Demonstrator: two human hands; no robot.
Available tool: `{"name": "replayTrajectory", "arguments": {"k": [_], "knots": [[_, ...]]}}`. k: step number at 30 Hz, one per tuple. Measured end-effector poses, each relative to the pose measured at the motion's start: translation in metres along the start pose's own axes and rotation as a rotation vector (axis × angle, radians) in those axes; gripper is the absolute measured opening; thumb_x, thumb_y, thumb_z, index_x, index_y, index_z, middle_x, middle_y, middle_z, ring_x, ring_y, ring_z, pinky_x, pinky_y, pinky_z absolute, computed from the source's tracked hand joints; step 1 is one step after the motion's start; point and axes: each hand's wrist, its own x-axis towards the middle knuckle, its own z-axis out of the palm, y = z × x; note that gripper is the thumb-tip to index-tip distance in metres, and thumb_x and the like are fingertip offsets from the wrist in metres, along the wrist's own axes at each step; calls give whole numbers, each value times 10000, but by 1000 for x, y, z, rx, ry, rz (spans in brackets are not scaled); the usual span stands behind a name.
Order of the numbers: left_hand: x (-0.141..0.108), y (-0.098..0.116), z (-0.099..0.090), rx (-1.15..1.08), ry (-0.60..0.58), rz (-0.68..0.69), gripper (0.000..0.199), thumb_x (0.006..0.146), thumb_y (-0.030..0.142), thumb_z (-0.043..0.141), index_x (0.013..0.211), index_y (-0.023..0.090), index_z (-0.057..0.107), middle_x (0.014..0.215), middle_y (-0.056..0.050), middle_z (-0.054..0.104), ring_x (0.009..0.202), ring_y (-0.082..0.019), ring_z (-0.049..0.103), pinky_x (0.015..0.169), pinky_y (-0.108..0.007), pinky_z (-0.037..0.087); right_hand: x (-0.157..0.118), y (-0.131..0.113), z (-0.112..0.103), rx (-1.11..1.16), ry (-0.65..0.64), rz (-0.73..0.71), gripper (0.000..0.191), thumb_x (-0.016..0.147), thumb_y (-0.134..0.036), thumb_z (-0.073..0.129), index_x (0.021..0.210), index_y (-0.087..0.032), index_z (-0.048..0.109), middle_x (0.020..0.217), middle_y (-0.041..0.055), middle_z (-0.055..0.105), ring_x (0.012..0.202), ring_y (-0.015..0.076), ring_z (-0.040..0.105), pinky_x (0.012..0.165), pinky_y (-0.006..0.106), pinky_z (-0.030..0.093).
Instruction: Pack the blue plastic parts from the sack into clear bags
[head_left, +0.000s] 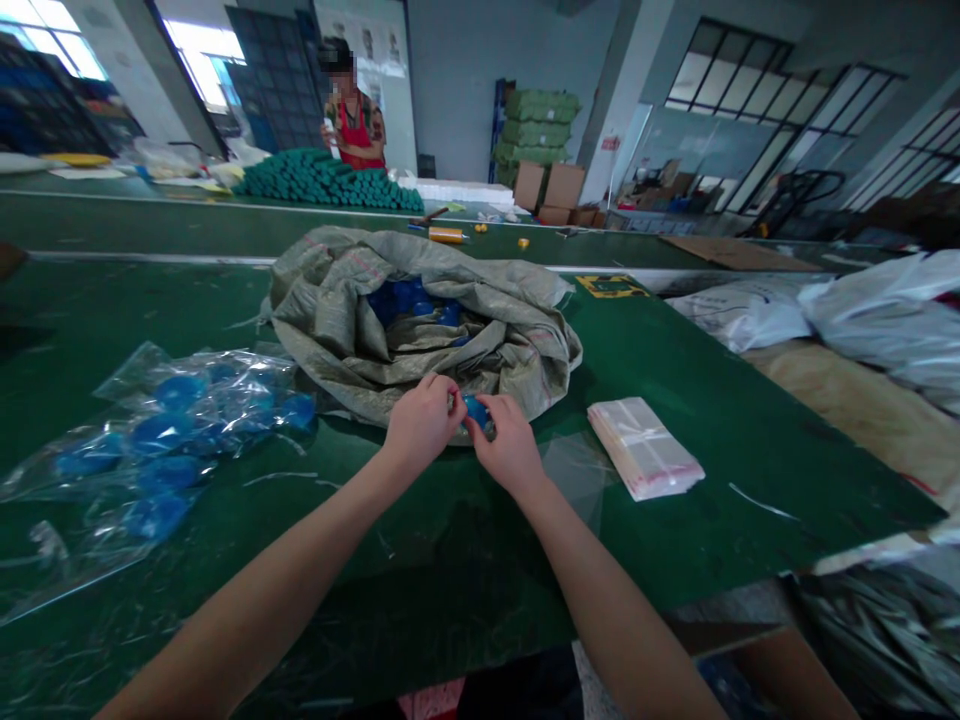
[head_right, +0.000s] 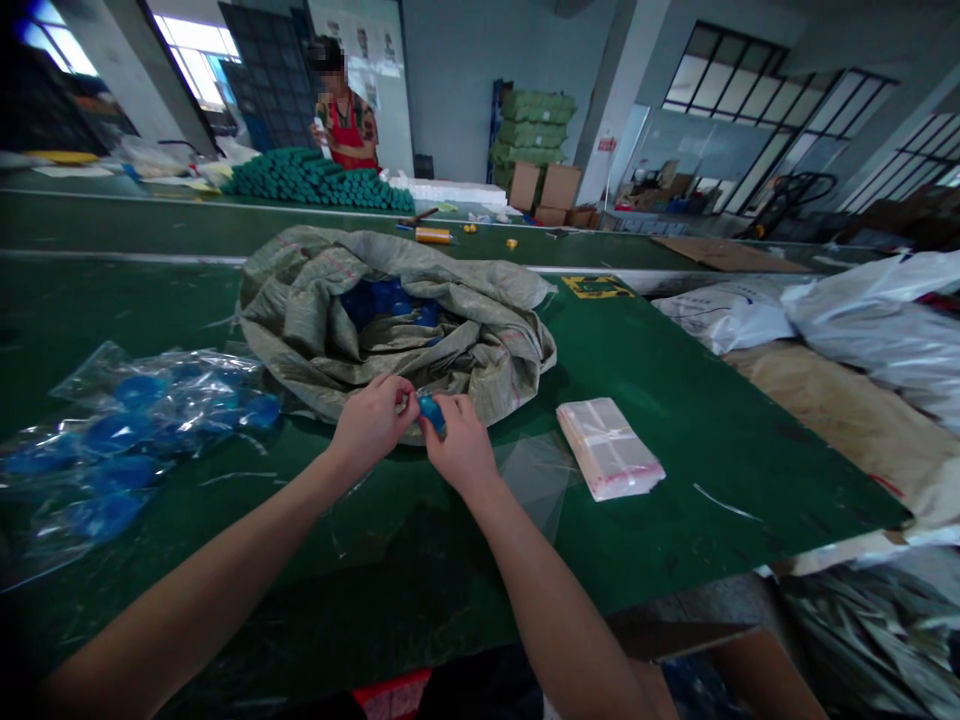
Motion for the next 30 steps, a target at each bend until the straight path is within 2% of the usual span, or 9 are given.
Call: {"name": "replayTrajectory", "arguments": {"k": [6, 9, 11, 13, 17, 22, 30], "knots": [[-6, 5, 6, -102, 49, 44, 161, 940, 270, 462, 951, 171, 589, 946, -62, 624, 765, -158, 610, 644, -252, 446, 0, 5, 2, 23, 90, 36, 257, 892, -289, 558, 1112, -156, 562, 1055, 145, 607, 1021, 258, 603, 884, 405, 528], [-8, 8, 6, -143, 70, 36, 185, 934, 312, 477, 998, 165, 568, 989, -75, 615, 778, -163, 611, 626, -257, 444, 1, 9, 1, 82, 158, 129, 264, 883, -341, 576, 1072, -159, 550, 1031, 138, 625, 982, 250, 619, 860, 406, 534], [-9, 9, 4, -136, 31, 26, 214, 916, 356, 507, 973, 160, 573, 972, -77, 616, 768, -174, 612, 627, -271, 445, 3, 11, 0, 152, 178, 228, 281, 871, -380, 592, 1047, -165, 548, 999, 122, 645, 923, 236, 638, 823, 392, 542], [-9, 9, 4, -114, -61, 34, 239, 907, 393, 520, 906, 164, 592, 926, -71, 622, 741, -181, 612, 634, -285, 446, 4, 12, -2, 238, 183, 311, 300, 864, -419, 599, 1030, -175, 547, 973, 101, 661, 861, 216, 652, 788, 374, 547], [-8, 9, 3, -74, -182, 60, 296, 921, 412, 496, 821, 168, 631, 873, -73, 645, 718, -189, 616, 642, -297, 442, 4, 13, -2, 361, 181, 390, 326, 846, -456, 616, 1028, -194, 545, 981, 82, 670, 809, 198, 659, 760, 357, 550], [-7, 9, 1, -79, -233, 76, 358, 931, 438, 478, 779, 169, 657, 821, -71, 658, 722, -193, 624, 646, -297, 444, 3, 14, 5, 452, 190, 399, 354, 829, -437, 632, 1071, -189, 557, 1050, 93, 661, 864, 197, 665, 820, 365, 550], [-6, 3, 3, -115, -236, 94, 300, 943, 396, 494, 874, 173, 682, 897, -73, 665, 763, -186, 635, 682, -293, 472, 7, 17, 9, 621, 169, 446, 397, 776, -422, 680, 1068, -166, 598, 1065, 105, 685, 926, 214, 677, 882, 385, 546]]}}
